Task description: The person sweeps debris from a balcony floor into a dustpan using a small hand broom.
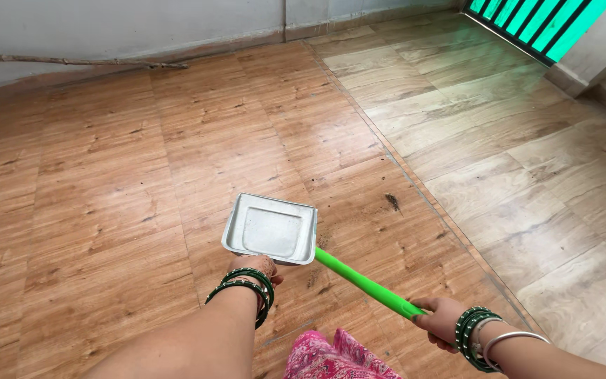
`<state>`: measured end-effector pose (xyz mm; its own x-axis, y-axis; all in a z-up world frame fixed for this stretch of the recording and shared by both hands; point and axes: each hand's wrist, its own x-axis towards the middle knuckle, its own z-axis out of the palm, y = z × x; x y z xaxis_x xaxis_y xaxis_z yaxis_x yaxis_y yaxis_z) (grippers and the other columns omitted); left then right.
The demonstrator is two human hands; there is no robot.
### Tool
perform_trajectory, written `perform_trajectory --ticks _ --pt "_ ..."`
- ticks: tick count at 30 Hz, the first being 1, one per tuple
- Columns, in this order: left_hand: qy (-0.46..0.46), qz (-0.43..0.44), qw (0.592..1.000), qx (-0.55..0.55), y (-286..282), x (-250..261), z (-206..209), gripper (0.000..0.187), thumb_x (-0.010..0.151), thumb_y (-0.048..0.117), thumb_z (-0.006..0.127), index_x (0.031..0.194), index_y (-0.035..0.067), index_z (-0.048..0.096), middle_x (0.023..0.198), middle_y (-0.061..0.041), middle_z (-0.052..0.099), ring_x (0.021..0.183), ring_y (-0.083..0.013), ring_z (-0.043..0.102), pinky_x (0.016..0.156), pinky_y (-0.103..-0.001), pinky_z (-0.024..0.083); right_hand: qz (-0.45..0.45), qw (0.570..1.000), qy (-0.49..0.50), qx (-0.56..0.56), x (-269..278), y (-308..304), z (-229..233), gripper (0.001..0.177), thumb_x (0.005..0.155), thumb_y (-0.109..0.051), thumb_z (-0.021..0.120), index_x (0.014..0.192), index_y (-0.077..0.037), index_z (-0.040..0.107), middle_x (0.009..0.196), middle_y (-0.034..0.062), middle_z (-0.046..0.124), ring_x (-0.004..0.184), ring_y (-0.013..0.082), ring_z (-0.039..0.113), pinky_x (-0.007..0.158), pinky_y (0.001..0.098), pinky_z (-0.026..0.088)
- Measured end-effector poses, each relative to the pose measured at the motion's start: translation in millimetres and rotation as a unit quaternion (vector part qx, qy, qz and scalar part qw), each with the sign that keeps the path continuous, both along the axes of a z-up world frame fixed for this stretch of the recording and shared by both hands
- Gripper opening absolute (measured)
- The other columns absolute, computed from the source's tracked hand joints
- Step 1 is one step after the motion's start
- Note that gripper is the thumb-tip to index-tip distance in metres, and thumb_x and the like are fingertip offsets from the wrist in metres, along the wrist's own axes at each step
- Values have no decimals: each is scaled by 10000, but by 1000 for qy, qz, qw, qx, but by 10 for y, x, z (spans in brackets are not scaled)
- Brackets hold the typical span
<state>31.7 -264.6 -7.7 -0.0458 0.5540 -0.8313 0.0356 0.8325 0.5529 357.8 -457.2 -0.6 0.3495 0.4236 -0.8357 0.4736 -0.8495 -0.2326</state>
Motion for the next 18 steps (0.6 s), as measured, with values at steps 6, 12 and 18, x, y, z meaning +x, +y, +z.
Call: perform_trajectory --ticks 6,12,18 --pt "71 -44 994 -67 -95 -63 -275 256 881 -43 598 1115 -104 681 876 -209 765 633 -216 693 454 -302 478 157 982 -72 -82 247 -360 10 500 943 -349 701 1438 -346 628 700 35 697 549 120 637 520 290 539" --pt "51 103 993 -40 -200 -184 -491 262 911 -30 549 1134 -149 617 896 -264 733 621 -282 710 425 -312 472 12 993 -104 -47 968 -398 -516 471 953 -300 708 1420 -282 654 688 96 719 541 182 653 500 328 528" --pt "8 247 967 -58 22 16 -525 269 933 -9 510 1131 -179 577 886 -291 711 604 -316 718 404 -313 449 -206 977 8 54 1160 -38 -822 402 1005 -276 630 1389 -158 630 688 115 607 512 197 546 452 347 455"
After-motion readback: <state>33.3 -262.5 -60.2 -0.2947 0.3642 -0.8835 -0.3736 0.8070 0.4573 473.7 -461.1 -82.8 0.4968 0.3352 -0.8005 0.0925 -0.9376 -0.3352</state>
